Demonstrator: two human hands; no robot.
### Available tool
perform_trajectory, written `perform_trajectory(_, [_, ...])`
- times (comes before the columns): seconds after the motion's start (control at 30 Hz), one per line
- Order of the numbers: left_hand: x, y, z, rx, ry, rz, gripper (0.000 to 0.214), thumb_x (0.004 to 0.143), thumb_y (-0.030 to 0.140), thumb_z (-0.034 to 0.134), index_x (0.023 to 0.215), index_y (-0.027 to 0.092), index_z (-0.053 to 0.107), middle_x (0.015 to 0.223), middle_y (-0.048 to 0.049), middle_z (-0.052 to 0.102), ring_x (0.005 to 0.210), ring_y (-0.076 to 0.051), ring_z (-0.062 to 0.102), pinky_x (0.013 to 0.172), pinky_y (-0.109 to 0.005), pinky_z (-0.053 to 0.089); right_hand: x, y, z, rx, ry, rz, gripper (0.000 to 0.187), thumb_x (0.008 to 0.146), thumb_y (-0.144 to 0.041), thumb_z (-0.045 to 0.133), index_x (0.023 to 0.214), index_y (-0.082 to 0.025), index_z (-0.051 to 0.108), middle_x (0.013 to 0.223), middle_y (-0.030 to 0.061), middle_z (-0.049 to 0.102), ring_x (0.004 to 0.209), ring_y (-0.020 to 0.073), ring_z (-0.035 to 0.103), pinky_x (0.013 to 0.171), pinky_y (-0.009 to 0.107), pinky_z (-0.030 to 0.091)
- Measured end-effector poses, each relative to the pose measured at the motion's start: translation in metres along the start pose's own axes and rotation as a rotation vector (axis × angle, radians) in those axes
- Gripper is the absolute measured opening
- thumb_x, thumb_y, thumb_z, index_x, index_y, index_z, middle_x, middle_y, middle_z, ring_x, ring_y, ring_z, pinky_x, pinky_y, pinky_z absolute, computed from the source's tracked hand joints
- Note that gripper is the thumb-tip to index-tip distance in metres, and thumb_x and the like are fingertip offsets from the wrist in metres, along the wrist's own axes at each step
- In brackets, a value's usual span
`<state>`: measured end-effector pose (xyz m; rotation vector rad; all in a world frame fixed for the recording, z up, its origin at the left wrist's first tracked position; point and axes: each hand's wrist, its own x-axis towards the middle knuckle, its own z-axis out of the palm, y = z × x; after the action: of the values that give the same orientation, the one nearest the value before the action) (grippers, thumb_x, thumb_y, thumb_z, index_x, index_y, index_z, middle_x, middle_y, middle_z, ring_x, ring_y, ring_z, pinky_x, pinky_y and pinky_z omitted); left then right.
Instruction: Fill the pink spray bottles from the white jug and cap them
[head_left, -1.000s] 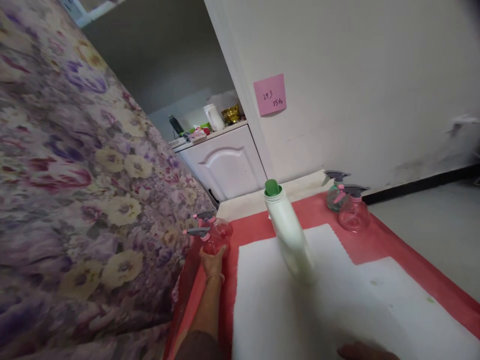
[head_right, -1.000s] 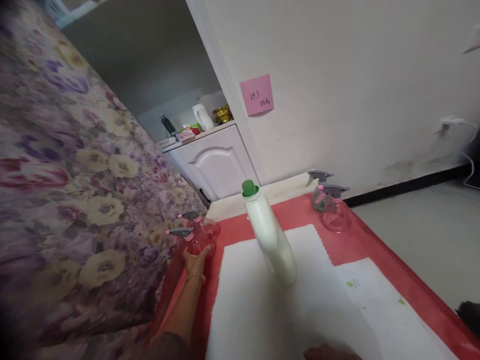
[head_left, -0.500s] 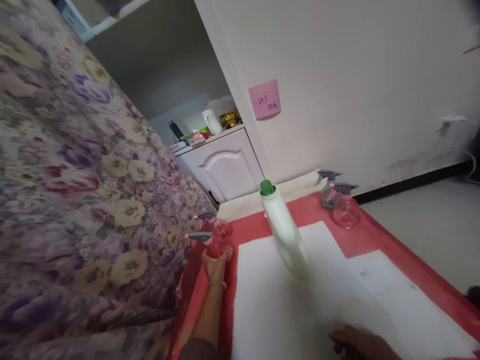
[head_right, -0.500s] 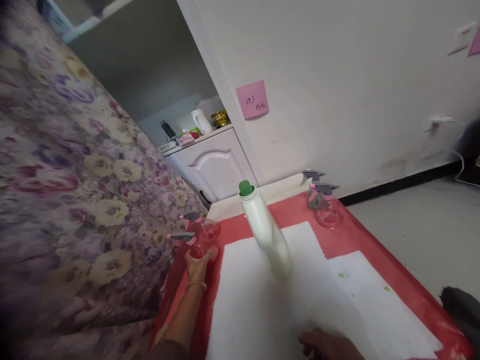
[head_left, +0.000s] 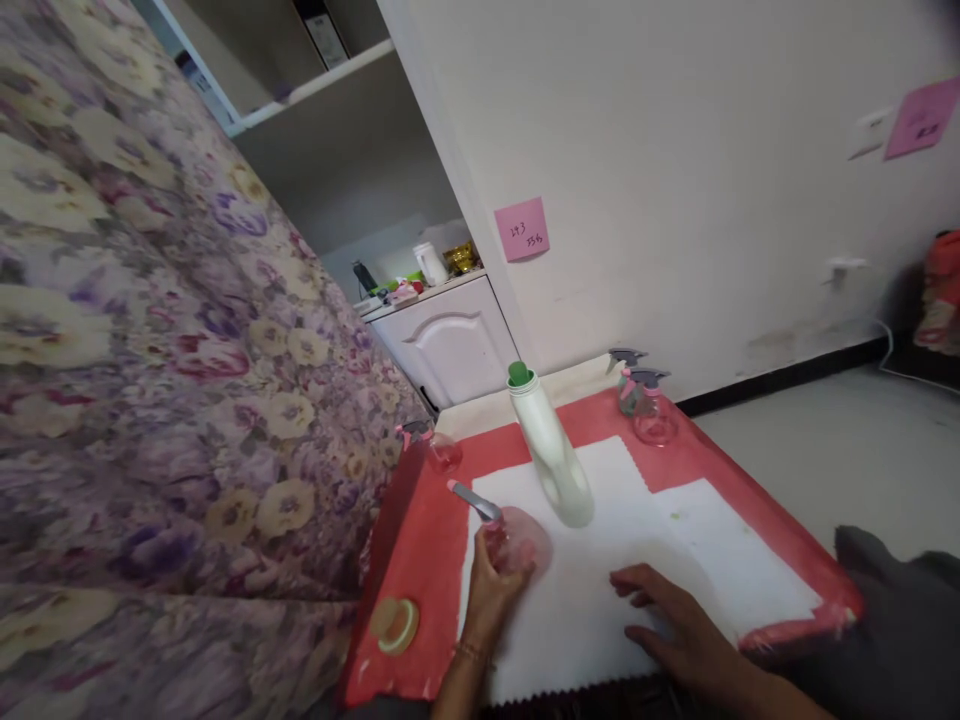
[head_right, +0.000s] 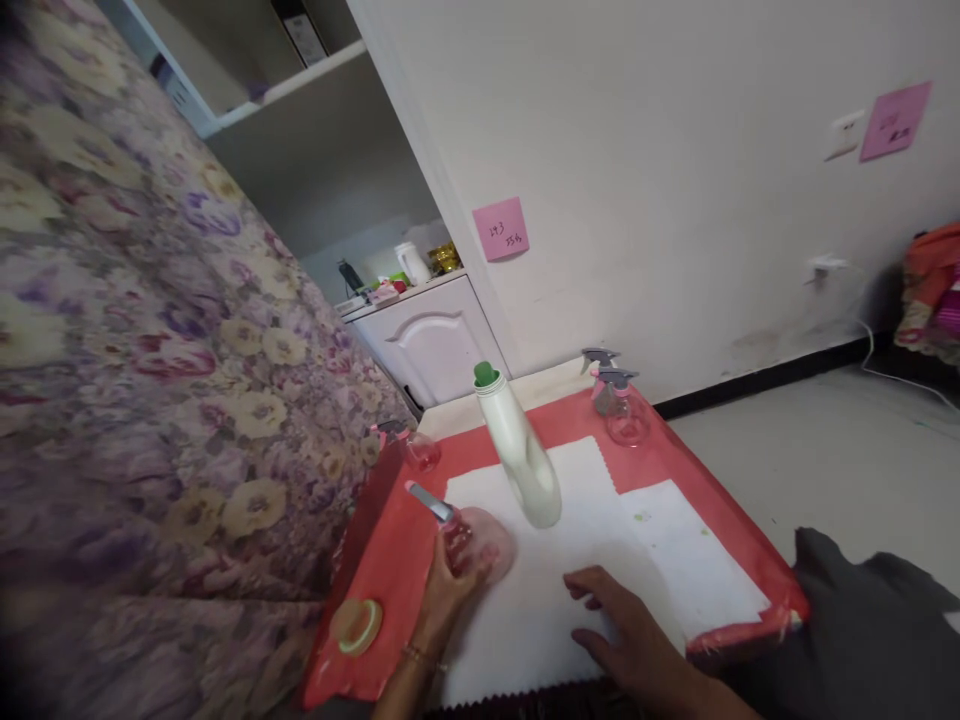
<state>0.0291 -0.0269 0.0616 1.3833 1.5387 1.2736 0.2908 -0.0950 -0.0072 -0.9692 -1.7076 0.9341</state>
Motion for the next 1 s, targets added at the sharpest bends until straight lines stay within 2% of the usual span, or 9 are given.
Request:
perform_trajectory(0.1, [-0.035, 0.007, 0.02, -0.014, -0.265, 0.038, 0.072, 0.063, 0.029, 0.08, 0.125, 0.022, 0.044, 0.127, -0.0118, 0.057, 0.115, -0.028, 0.059, 0.1, -0.042, 0.046, 0.003, -0.003, -0.003, 0.032, 0.011, 0.019, 0.054, 0.082, -0.025, 0.065, 0.133, -0.028, 0.047, 0.131, 0.0091, 0.056, 0.119, 0.0256, 0.055, 0.1, 0.042, 0.049])
perform_trajectory(0.23, [-0.063, 0.017, 0.045, 0.014, -0.395, 0.096, 0.079, 0.063, 0.022, 0.078, 0.132, 0.021, 0.039, 0.125, -0.0103, 0.058, 0.116, -0.028, 0.056, 0.103, -0.042, 0.043, 0.008, -0.007, -0.006, 0.054, -0.003, -0.016, 0.073, 0.076, -0.035, 0.073, 0.14, -0.023, 0.039, 0.14, 0.0129, 0.046, 0.131, 0.0303, 0.044, 0.11, 0.048, 0.039])
perform_trajectory(0.37, [-0.071, 0.026, 0.058, 0.026, -0.469, 0.165, 0.083, 0.059, 0.019, 0.08, 0.132, 0.02, 0.04, 0.129, -0.0105, 0.055, 0.121, -0.03, 0.051, 0.108, -0.043, 0.037, 0.012, -0.011, -0.006, 0.047, -0.002, 0.044, 0.087, 0.069, -0.043, 0.077, 0.142, -0.02, 0.037, 0.142, 0.0158, 0.044, 0.133, 0.0334, 0.042, 0.113, 0.051, 0.033])
perform_trajectory(0.5, [-0.067, 0.032, 0.062, -0.039, -0.55, 0.181, 0.082, 0.062, 0.021, 0.079, 0.134, 0.019, 0.039, 0.132, -0.0122, 0.053, 0.124, -0.03, 0.05, 0.108, -0.042, 0.037, 0.016, -0.013, -0.006, 0.091, -0.004, 0.058, 0.091, 0.066, -0.046, 0.079, 0.142, -0.018, 0.036, 0.144, 0.0167, 0.043, 0.134, 0.0344, 0.041, 0.113, 0.05, 0.033])
perform_trajectory(0.6, [-0.065, 0.035, 0.063, -0.078, -0.624, 0.187, 0.081, 0.066, 0.024, 0.078, 0.136, 0.019, 0.037, 0.132, -0.0124, 0.053, 0.124, -0.029, 0.051, 0.108, -0.04, 0.038, 0.019, -0.013, -0.006, 0.099, 0.009, 0.065, 0.089, 0.067, -0.042, 0.079, 0.141, -0.019, 0.036, 0.143, 0.0167, 0.044, 0.133, 0.0329, 0.044, 0.112, 0.048, 0.036])
perform_trajectory(0.8, [-0.066, 0.037, 0.065, -0.088, -0.609, 0.173, 0.08, 0.068, 0.025, 0.078, 0.137, 0.02, 0.039, 0.138, -0.0108, 0.051, 0.13, -0.028, 0.046, 0.113, -0.041, 0.033, 0.02, -0.012, -0.005, 0.137, 0.017, 0.064, 0.082, 0.071, -0.035, 0.078, 0.14, -0.021, 0.036, 0.142, 0.0159, 0.046, 0.132, 0.0315, 0.046, 0.11, 0.048, 0.039])
perform_trajectory(0.93, [-0.067, 0.046, 0.067, -0.069, -0.482, 0.188, 0.061, 0.08, 0.033, 0.068, 0.135, 0.02, 0.045, 0.138, -0.0096, 0.052, 0.13, -0.027, 0.046, 0.113, -0.041, 0.033, 0.02, -0.011, -0.006, 0.179, 0.006, 0.062, 0.082, 0.07, -0.023, 0.076, 0.141, -0.021, 0.035, 0.143, 0.0156, 0.045, 0.13, 0.029, 0.047, 0.109, 0.048, 0.041])
perform_trajectory(1.0, [-0.064, 0.052, 0.069, -0.081, -0.464, 0.202, 0.05, 0.086, 0.036, 0.061, 0.131, 0.02, 0.049, 0.136, -0.0098, 0.055, 0.127, -0.027, 0.048, 0.11, -0.041, 0.036, 0.022, -0.011, -0.008, 0.173, 0.003, 0.043, 0.084, 0.067, -0.017, 0.075, 0.141, -0.022, 0.036, 0.145, 0.015, 0.043, 0.132, 0.0287, 0.045, 0.111, 0.048, 0.038])
